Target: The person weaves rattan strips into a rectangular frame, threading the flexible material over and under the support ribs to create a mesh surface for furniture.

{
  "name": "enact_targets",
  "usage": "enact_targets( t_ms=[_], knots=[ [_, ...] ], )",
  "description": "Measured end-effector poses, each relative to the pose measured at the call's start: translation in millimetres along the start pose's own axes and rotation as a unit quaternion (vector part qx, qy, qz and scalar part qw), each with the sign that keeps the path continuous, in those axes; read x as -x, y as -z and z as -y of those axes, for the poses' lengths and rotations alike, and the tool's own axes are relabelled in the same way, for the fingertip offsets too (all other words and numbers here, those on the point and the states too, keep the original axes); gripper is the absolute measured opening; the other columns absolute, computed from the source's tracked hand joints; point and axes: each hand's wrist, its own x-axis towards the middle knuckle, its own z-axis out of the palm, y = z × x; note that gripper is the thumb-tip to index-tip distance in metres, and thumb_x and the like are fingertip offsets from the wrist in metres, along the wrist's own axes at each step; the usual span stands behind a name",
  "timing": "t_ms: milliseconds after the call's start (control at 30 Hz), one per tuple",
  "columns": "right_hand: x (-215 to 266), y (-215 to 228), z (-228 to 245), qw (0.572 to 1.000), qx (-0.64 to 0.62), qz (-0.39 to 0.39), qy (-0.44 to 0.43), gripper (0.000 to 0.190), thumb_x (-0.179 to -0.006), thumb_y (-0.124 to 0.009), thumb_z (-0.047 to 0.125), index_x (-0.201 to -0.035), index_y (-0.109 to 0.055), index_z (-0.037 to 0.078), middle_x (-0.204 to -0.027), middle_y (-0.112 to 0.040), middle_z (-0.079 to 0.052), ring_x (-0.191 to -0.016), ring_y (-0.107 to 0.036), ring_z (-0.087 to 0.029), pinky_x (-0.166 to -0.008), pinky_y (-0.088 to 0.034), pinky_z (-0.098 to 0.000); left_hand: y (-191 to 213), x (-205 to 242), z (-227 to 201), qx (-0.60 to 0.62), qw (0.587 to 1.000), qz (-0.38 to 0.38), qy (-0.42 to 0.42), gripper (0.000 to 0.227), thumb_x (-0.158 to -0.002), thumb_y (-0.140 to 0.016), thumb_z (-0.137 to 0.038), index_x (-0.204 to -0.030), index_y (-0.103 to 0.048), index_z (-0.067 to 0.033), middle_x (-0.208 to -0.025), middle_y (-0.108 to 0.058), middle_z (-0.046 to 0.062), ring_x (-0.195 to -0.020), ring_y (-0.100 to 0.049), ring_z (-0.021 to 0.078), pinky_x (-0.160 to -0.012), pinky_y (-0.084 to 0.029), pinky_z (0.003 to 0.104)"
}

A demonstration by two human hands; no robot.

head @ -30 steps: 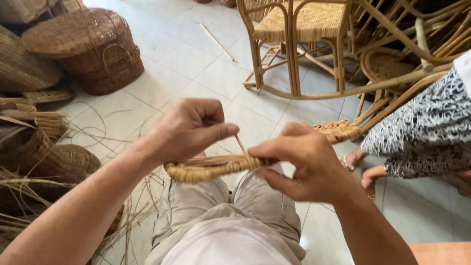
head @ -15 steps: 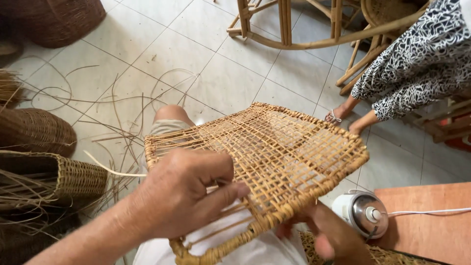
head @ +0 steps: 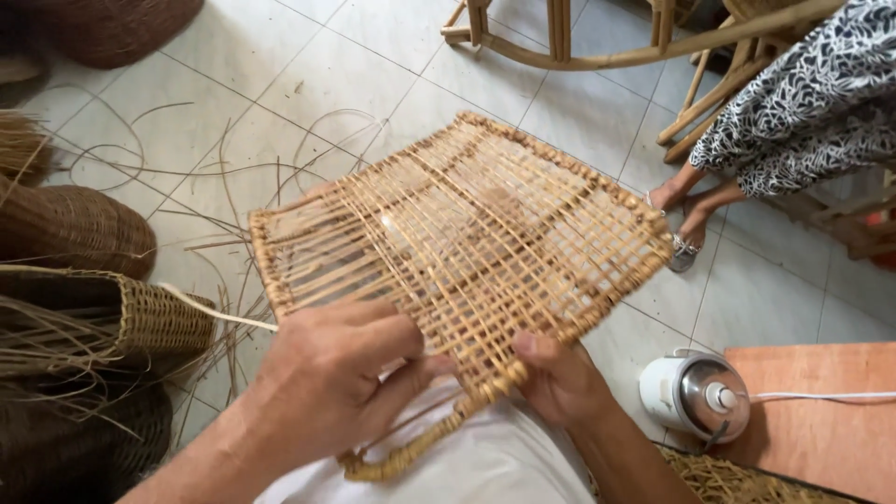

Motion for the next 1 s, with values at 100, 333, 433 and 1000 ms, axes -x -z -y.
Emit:
enact_targets(
  t_ms=[100, 333, 433, 1000],
  knots=[
    [-46.0, 2.9, -1.4, 0.998, 0.04, 0.054, -0.002, 0.06, -0.095, -0.067, 0.016, -0.147, -0.044, -0.003, -0.132, -0.064, -0.02, -0.119, -0.064, -0.034, -0.1, -0.057, -0.0486, -3.5, 13.9, 35.1, -0.051, 0.998, -0.009, 0.035, 0.036, -0.097, -0.073, -0.031, -0.069, -0.059, -0.014, -0.06, -0.06, -0.002, -0.05, -0.057, 0.0125, -0.041, -0.05, 0.03],
    [-150.5, 47.6, -56.5, 0.994, 0.025, 0.082, -0.069, 0.065, -0.09, -0.06, 0.006, -0.153, -0.047, 0.004, -0.134, -0.066, -0.026, -0.112, -0.071, -0.04, -0.088, -0.063, -0.0548, -13.8, 37.4, 103.4, -0.04, 0.972, -0.059, 0.226, 0.034, -0.087, -0.078, -0.043, -0.074, -0.063, -0.0154, -0.064, -0.062, 0.015, -0.069, -0.067, 0.0429, -0.057, -0.048, 0.048],
    [-161.0, 45.4, -59.7, 0.987, 0.045, 0.074, -0.133, 0.056, -0.091, -0.061, 0.004, -0.146, -0.058, 0.004, -0.123, -0.072, -0.024, -0.102, -0.075, -0.038, -0.08, -0.064, -0.0541, -34.8, 50.3, 128.8, -0.043, 0.957, -0.034, 0.285, 0.033, -0.085, -0.078, -0.043, -0.073, -0.065, -0.0147, -0.065, -0.064, 0.018, -0.07, -0.066, 0.046, -0.059, -0.047, 0.052],
    [-175.0, 52.2, -66.3, 0.985, 0.002, 0.047, -0.167, 0.056, -0.089, -0.063, 0.004, -0.145, -0.059, 0.005, -0.125, -0.071, -0.024, -0.102, -0.075, -0.041, -0.082, -0.063, -0.0576, -34.8, 24.7, 165.8, 0.1, 0.866, 0.178, 0.456, 0.035, -0.074, -0.079, -0.046, -0.062, -0.07, -0.014, -0.06, -0.066, 0.013, -0.067, -0.068, 0.0336, -0.063, -0.05, 0.042]
  ],
)
